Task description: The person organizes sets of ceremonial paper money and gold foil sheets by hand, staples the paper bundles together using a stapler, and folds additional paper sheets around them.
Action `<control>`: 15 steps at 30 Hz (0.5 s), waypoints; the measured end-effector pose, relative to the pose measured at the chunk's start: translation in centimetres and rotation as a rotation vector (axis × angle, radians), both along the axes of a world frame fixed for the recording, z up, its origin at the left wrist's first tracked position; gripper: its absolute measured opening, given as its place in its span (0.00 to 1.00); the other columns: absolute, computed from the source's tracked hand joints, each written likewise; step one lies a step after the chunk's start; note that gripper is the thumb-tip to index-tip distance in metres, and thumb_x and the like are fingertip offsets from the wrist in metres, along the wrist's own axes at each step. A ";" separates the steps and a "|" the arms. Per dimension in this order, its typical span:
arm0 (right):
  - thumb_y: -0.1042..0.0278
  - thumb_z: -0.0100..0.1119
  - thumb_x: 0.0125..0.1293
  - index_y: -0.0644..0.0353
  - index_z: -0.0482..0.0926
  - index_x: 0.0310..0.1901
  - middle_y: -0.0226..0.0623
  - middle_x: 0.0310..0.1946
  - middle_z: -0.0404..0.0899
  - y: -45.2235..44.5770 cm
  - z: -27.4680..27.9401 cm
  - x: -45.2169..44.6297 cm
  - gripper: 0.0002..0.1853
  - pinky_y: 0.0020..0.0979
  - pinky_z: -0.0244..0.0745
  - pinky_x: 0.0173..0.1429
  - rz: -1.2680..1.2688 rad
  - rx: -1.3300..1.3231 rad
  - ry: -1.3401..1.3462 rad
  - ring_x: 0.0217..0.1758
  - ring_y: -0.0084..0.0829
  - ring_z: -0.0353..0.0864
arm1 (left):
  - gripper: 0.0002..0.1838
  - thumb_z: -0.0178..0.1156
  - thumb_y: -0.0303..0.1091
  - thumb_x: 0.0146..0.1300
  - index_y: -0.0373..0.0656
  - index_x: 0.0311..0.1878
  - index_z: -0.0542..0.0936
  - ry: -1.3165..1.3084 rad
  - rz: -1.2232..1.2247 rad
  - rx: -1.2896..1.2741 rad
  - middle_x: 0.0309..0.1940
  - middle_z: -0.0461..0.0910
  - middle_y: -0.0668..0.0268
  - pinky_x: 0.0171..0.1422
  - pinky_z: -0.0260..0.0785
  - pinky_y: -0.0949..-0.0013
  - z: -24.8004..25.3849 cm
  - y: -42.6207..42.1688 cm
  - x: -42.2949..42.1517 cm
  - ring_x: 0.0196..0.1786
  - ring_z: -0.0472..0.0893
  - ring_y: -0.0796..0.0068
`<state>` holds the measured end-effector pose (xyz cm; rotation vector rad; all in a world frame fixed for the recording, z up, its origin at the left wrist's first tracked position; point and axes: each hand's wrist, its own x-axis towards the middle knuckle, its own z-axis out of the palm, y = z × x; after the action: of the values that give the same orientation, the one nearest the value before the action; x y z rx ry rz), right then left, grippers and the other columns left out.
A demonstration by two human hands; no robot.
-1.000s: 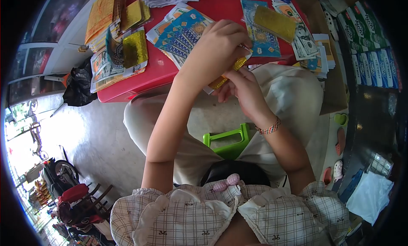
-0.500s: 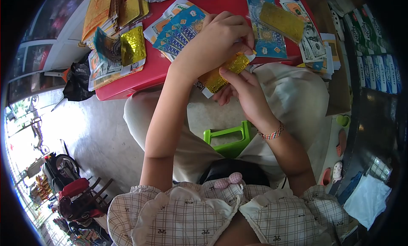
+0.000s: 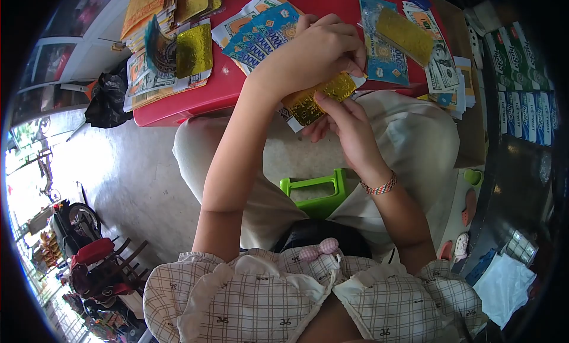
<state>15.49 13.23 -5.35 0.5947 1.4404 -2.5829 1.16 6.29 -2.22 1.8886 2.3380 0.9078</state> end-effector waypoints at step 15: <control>0.58 0.53 0.70 0.65 0.76 0.40 0.44 0.24 0.81 -0.3 -0.4 0.0 0.16 0.26 0.71 0.33 0.021 0.000 0.017 0.23 0.27 0.78 | 0.06 0.61 0.38 0.57 0.51 0.35 0.83 -0.014 0.010 -0.068 0.39 0.78 0.72 0.61 0.55 0.60 0.6 -0.3 0.1 0.54 0.72 0.69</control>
<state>15.50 12.95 -5.72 0.5560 1.4440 -2.5784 1.31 6.00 -1.60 1.8404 2.3413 0.8283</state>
